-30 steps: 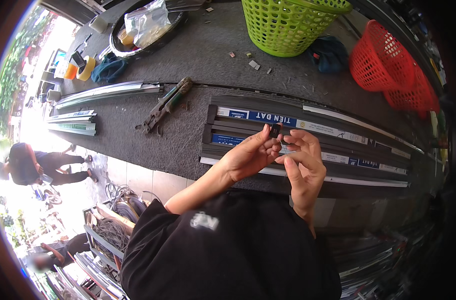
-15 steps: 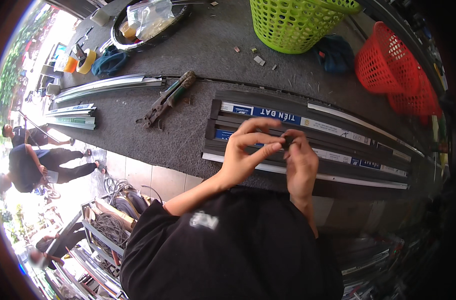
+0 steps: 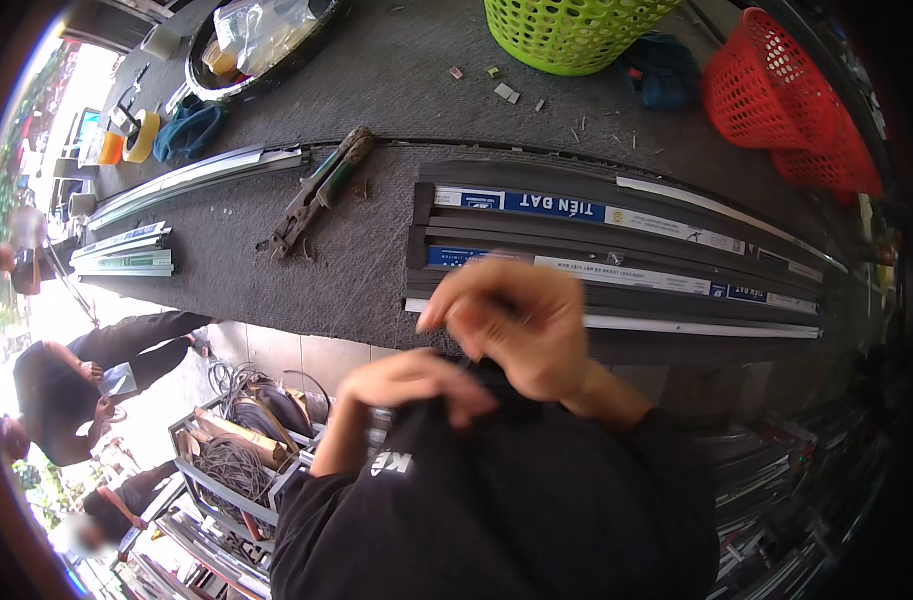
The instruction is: The person assembles a metal frame by aligning long metal bars on a workbench, securing them with a clamp, and using pliers to tighten wire ties. The person repeatedly adjusts the bars and ties to hold the frame together.
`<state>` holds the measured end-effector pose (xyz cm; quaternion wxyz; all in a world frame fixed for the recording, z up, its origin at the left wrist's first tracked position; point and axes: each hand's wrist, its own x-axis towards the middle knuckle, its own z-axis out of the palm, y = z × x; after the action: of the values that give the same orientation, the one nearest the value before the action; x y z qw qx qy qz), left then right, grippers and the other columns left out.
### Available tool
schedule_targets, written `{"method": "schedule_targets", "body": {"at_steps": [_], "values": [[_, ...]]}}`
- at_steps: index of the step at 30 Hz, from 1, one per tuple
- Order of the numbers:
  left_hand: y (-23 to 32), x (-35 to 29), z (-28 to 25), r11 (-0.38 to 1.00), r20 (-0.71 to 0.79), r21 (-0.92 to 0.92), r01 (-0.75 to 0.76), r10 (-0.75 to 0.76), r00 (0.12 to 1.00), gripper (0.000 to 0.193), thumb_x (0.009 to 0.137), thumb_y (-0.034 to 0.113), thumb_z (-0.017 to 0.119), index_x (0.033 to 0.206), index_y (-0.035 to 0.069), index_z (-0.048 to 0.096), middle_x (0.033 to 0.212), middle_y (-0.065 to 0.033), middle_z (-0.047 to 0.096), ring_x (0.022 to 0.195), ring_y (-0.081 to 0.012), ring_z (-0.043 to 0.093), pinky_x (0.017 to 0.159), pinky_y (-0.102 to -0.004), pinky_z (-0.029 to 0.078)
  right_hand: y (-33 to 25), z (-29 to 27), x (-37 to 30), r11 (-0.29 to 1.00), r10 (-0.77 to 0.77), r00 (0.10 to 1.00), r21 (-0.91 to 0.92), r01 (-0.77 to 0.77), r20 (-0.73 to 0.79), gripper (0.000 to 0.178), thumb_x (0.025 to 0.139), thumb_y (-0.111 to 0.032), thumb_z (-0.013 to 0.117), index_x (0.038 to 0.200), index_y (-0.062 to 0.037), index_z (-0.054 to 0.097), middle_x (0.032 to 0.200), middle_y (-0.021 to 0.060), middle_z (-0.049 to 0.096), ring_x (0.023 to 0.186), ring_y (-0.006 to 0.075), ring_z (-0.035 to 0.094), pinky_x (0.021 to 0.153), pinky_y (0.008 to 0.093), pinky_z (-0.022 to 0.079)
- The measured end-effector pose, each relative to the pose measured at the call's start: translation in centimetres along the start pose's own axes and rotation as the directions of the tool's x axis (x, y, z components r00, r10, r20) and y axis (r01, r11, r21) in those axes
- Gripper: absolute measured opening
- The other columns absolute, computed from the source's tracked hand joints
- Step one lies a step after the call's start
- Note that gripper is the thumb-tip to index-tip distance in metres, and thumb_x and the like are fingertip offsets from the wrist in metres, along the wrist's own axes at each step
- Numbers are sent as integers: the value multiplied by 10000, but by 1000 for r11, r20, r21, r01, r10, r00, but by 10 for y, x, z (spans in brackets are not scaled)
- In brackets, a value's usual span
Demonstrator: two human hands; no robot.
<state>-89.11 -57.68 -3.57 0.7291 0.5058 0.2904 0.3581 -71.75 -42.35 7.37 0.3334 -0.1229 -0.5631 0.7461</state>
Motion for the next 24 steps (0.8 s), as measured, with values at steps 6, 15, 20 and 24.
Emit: {"method": "schedule_targets", "body": {"at_steps": [6,15,20,24], "values": [[40,-239,-39,905,-980,143,400,72,187,233,1015,254,610,905,48,621,724,72,443,650,-30,400,554,-222,290,9,-86,71,974,-209,916,-162,162,-342,188,1024,-149,589,1083,-21,713,695,-31,547,516,2,326,445,194,223],[72,-121,-110,62,-610,107,992,793,16,282,926,297,710,1093,71,728,1120,-136,698,1074,-314,640,943,-412,498,71,-186,128,651,-23,998,-757,54,52,108,920,-101,698,990,-47,761,898,60,729,847,169,678,793,297,506],[65,102,-99,466,-597,801,376,563,572,140,879,87,701,1003,52,755,1032,-104,693,1011,-266,664,908,-376,504,90,-196,135,641,-38,989,-755,134,144,111,858,-28,721,959,-52,760,909,95,718,841,221,687,750,325,520],[77,162,-109,332,-510,859,390,482,712,132,850,157,732,945,72,767,918,-89,696,885,-297,668,844,-372,518,92,-196,137,634,-80,977,-747,201,195,150,821,21,705,930,-66,760,905,92,704,856,269,666,768,359,524]]}}
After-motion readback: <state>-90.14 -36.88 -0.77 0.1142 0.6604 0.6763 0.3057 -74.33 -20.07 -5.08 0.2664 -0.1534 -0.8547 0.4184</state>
